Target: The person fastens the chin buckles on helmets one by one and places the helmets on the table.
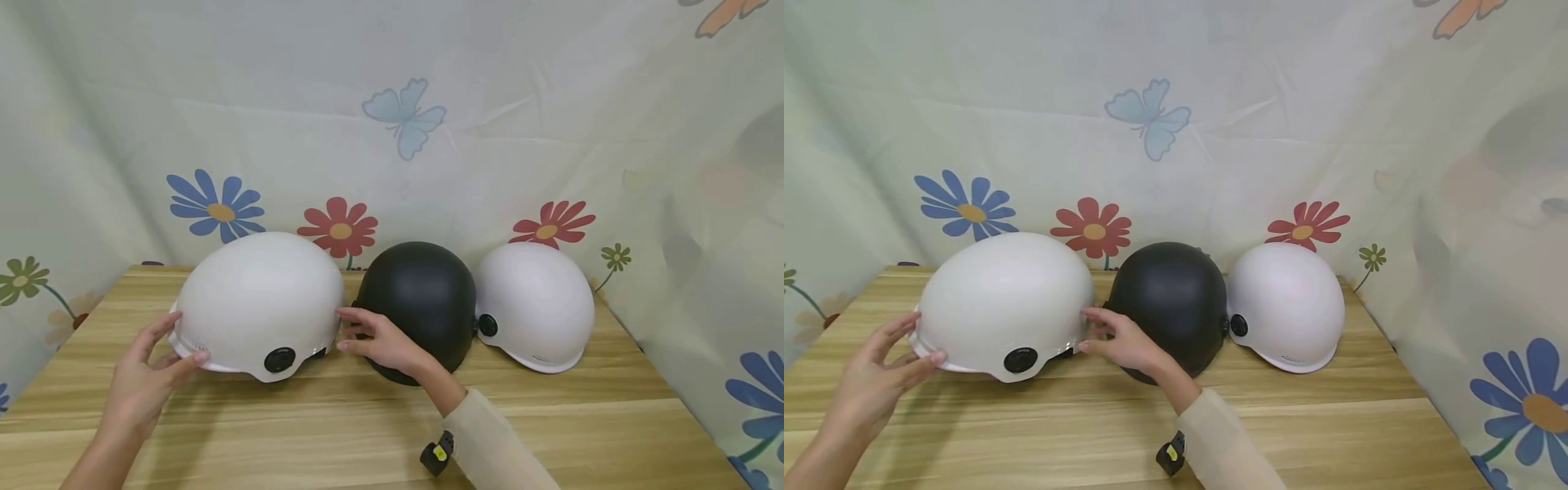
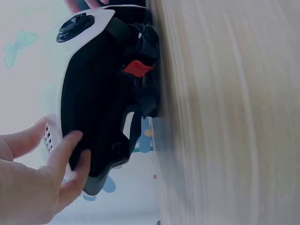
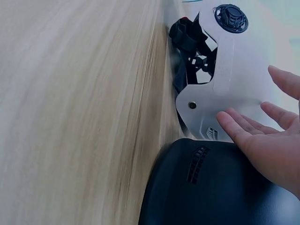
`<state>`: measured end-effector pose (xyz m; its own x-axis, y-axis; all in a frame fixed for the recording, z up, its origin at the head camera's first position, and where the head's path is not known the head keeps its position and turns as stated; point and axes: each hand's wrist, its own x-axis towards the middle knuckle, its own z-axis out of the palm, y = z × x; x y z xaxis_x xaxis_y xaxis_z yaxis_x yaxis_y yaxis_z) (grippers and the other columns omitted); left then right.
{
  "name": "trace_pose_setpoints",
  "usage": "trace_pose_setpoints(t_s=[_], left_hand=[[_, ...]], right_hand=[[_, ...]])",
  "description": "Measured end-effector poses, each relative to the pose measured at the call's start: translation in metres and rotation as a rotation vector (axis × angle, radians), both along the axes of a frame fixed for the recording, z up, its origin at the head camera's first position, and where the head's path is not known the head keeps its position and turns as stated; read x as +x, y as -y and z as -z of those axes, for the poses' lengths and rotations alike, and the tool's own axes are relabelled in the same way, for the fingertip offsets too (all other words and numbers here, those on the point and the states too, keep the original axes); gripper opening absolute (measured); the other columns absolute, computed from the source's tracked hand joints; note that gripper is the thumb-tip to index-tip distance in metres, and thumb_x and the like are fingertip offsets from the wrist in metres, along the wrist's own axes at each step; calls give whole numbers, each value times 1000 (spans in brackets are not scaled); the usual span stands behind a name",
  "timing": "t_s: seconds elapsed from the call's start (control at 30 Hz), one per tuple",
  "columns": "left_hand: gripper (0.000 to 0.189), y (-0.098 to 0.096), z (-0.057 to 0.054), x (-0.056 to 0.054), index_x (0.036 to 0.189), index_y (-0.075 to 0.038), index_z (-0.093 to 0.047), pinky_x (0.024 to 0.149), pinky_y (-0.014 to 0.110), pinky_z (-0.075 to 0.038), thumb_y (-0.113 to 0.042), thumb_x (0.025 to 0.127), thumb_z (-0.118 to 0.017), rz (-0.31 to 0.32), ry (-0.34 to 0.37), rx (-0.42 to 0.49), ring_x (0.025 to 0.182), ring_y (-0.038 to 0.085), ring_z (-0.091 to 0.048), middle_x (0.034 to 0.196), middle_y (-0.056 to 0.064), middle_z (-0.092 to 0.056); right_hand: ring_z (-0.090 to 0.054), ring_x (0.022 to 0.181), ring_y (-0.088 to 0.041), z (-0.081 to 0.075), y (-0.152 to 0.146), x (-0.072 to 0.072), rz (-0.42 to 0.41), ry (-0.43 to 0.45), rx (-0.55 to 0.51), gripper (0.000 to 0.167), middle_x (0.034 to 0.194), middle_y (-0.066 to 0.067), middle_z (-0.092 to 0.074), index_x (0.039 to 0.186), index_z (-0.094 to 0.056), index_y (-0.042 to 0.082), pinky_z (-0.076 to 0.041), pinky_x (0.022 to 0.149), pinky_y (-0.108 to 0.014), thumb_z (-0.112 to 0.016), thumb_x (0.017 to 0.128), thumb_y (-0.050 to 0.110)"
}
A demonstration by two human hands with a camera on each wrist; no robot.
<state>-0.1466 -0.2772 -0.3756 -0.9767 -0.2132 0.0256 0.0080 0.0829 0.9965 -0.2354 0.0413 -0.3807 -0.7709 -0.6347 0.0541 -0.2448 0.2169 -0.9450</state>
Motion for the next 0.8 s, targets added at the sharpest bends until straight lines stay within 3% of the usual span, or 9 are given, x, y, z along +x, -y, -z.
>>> trace_pose_setpoints(t_s=[0.07,0.17,0.3,0.47,0.63,0.8], left_hand=[[86,3,3,-2,145,-27,-23,69,14,-48,-11,78,-73,14,42,-83,90,0,-52,152,12,1],[90,6,6,-5,147,-31,-14,71,14,-47,-17,79,-72,48,98,-156,107,21,-46,150,18,5],[94,10,9,-8,147,-32,-5,70,15,-47,-15,81,-70,101,126,-124,120,48,-25,148,22,11],[97,10,8,-11,147,-26,5,69,13,-45,-12,83,-68,148,141,-108,123,54,-18,147,25,14],[98,6,5,-17,146,-15,10,71,20,-47,-19,85,-67,156,185,-188,124,54,-17,145,31,10],[102,2,5,-24,144,-12,15,76,28,-48,-22,84,-67,171,213,-227,123,56,-17,144,32,11]], right_hand=[[-43,121,-31,1,2,-1,3,-5,3,56,137,-8,-42,137,-40,7,-43,91,-29,-63,87,12],[-43,122,-30,3,4,-3,9,-8,13,56,137,-7,-42,137,-40,8,-43,91,-28,-63,87,12],[-42,122,-28,1,6,-6,16,-7,18,56,138,-6,-41,138,-40,9,-43,92,-30,-63,87,12],[-43,122,-27,0,8,-7,25,0,23,57,138,-6,-41,138,-40,10,-43,91,-31,-63,87,13],[-42,123,-25,-1,9,-7,31,18,25,58,140,-6,-36,139,-38,12,-44,89,-30,-63,87,12],[-42,124,-23,-1,9,-6,43,44,21,60,143,-6,-31,140,-36,13,-45,89,-32,-63,87,12]])
